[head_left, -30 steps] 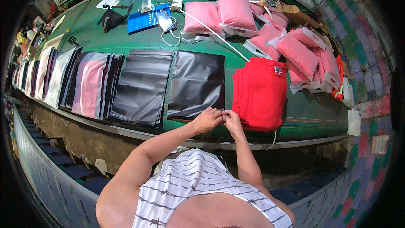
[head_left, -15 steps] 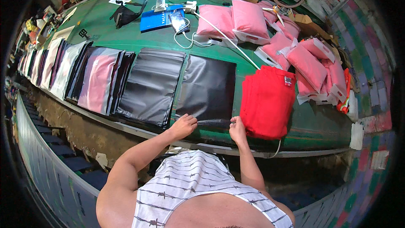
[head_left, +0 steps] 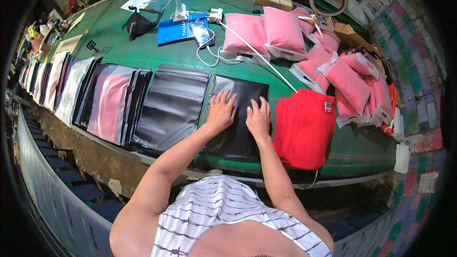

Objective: The person folds red shirts and places each into a black plastic bag on a green workbench. The sealed bags are stacked in a row. The person repeats this process for multiple shirts throughout the clip.

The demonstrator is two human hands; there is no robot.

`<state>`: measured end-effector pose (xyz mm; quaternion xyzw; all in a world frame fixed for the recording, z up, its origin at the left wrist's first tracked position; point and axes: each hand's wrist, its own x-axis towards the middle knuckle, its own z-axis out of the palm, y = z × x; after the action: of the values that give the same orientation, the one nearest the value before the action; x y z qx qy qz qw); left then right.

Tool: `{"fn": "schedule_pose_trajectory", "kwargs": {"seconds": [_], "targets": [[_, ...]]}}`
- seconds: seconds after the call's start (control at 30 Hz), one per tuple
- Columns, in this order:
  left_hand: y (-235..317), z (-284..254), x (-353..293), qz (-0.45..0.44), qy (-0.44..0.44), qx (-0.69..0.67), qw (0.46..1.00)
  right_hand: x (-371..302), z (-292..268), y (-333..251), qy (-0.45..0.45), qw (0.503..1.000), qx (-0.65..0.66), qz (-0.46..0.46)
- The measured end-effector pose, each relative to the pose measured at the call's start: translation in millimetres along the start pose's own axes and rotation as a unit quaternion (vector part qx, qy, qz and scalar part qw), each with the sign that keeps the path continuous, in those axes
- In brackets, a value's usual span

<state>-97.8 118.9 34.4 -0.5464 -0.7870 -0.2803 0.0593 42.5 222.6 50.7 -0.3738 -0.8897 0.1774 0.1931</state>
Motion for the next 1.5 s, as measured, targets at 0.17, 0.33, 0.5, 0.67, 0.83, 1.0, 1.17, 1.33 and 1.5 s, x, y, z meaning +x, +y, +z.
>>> {"fn": "schedule_pose_trajectory", "kwargs": {"seconds": [0.17,0.33,0.5,0.67,0.83,1.0,1.17,1.33,1.5], "targets": [[-19,34,42,-0.044,-0.071,0.045,0.995,54,43,5,-0.035,0.997,-0.068,0.009],[-33,45,44,-0.063,-0.126,0.065,0.988,61,60,14,-0.056,0.993,-0.106,-0.006],[-32,45,43,-0.056,-0.115,0.069,0.989,61,62,16,-0.060,0.992,-0.113,0.001],[-30,42,47,-0.067,-0.141,0.081,0.984,62,61,14,-0.072,0.990,-0.118,0.016],[-30,41,47,-0.061,-0.124,0.078,0.987,33,57,3,-0.099,0.985,-0.130,0.049],[-30,42,46,-0.063,-0.139,0.077,0.985,0,46,-3,-0.084,0.985,-0.150,0.034],[-31,42,37,-0.050,-0.149,0.073,0.985,0,44,-2,-0.064,0.988,-0.142,0.019],[-14,24,-14,-0.040,-0.194,0.076,0.977,-2,47,2,-0.039,0.990,-0.137,0.007],[-7,7,-36,-0.036,-0.170,0.068,0.982,-1,51,5,-0.051,0.988,-0.147,0.006]]}}
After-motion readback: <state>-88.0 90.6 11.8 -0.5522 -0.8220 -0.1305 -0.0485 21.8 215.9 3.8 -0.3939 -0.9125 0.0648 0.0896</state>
